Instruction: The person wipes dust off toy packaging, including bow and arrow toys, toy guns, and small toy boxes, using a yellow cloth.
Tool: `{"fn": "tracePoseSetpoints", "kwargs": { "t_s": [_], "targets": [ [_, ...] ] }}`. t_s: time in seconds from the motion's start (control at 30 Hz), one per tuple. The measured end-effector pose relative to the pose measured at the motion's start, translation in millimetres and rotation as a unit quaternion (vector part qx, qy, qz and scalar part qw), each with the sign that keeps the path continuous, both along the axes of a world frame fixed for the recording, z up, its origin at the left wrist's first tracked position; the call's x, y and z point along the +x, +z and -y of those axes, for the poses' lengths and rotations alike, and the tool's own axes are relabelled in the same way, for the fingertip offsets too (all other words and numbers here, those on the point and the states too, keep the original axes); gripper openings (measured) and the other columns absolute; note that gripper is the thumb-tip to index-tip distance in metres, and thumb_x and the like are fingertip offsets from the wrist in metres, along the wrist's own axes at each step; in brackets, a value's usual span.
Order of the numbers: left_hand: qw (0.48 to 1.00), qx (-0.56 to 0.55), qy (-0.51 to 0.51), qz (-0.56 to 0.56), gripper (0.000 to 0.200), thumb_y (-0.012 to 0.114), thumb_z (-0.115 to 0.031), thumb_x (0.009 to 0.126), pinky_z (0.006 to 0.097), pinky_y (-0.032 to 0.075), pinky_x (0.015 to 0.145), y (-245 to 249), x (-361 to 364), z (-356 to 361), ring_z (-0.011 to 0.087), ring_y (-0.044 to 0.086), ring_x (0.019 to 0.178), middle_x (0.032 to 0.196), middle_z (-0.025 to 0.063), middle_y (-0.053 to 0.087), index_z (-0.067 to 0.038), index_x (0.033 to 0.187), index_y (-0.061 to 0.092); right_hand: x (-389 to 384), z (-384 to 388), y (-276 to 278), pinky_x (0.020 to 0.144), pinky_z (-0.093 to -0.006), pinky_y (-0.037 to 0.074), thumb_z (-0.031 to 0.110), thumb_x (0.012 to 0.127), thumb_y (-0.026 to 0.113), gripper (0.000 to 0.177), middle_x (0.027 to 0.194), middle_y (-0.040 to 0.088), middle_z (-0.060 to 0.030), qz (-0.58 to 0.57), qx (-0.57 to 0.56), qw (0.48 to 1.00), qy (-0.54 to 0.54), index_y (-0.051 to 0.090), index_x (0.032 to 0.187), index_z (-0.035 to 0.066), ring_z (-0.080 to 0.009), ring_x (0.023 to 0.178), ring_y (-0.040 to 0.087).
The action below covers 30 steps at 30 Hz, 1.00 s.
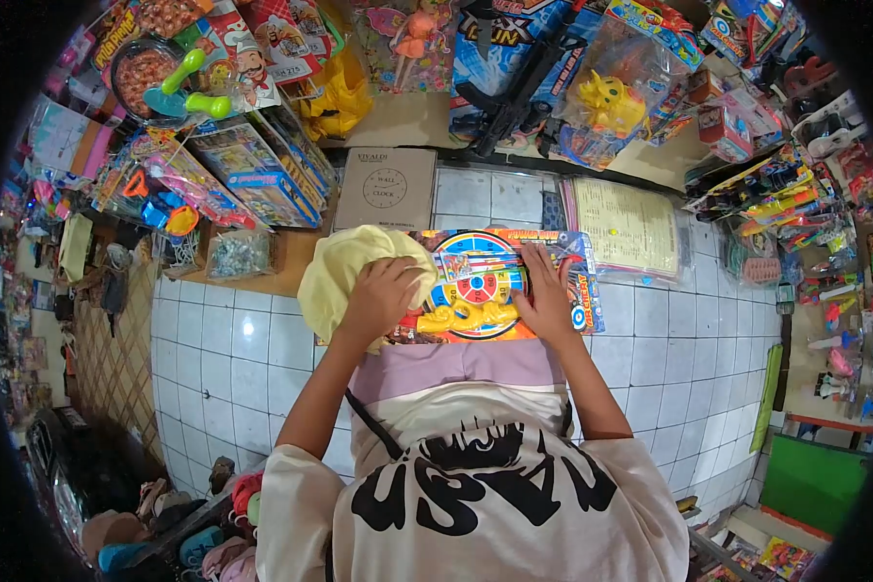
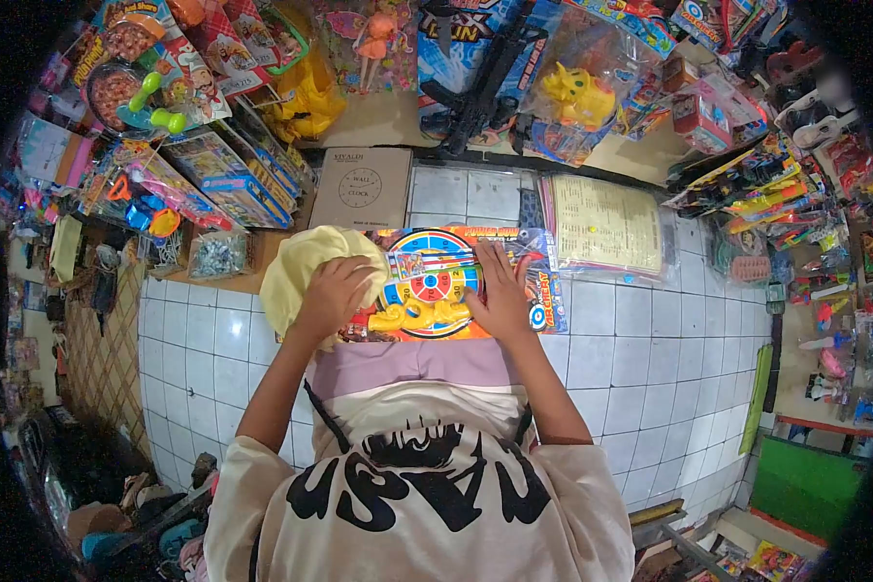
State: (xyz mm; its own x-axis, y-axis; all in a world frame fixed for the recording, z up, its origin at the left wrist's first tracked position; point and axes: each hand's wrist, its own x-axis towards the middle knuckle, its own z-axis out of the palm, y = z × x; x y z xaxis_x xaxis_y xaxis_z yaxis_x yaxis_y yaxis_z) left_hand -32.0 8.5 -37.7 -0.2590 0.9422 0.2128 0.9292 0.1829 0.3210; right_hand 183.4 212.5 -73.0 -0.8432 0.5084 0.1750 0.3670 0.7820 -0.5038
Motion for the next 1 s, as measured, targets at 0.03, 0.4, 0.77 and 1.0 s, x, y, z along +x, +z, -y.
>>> {"fn": "tracePoseSetpoints", "kwargs": {
  "t_s": [0.03,0.4,0.77,1.0],
  "targets": [
    [1.0,-0.001,0.019,0.007,0.025,0.054,-0.02,0.085,0.0394,0.036,0.091,-2.1,-2.3,4.1,0.0243,0.05,0.104,0.113,0.0036,0.055,-0.009,0.107,0.06,-0.8,1.1,1.6,0.108,-0.0588,0.002,0.026,0.077,0.058,0.069,0.142,0.034,-0.0136,-0.003,-0.004,1.0,-0.001,0.032,0.137,0.004,-0.0308,0.135,0.025],
    [0.997,0.066,0.028,-0.014,0.025,0.056,-0.021,0.084,0.0394,0.034,0.095,4.3,7.9,-20.7,0.0233,0.05,0.102,0.109,0.0036,0.057,-0.012,0.107,0.061,-2.3,1.4,-0.7,0.108,-0.0586,0.001,0.026,0.078,0.057,0.068,0.143,0.034,-0.0125,0.003,-0.001,1.0,-0.009,0.033,0.137,0.005,-0.03,0.135,0.024],
    [0.997,-0.01,0.073,-0.038,0.027,0.057,-0.024,0.084,0.0401,0.038,0.088,-5.0,-11.8,-2.4,0.0247,0.049,0.102,0.113,0.0047,0.053,-0.015,0.109,0.062,-1.4,0.7,-0.6,0.107,-0.059,0.001,0.024,0.078,0.058,0.067,0.142,0.034,-0.0138,-0.004,-0.006,1.0,-0.011,0.034,0.136,0.004,-0.0303,0.135,0.024],
    [0.999,0.009,0.019,-0.049,0.03,0.056,-0.027,0.086,0.0478,0.029,0.102,-7.0,2.6,-28.0,0.0275,0.046,0.11,0.122,0.0054,0.052,-0.017,0.113,0.061,-3.8,0.9,0.3,0.107,-0.0589,0.001,0.027,0.078,0.056,0.066,0.143,0.033,-0.0134,0.021,0.024,0.999,-0.011,0.034,0.136,0.004,-0.0301,0.135,0.024]
  ]
}}
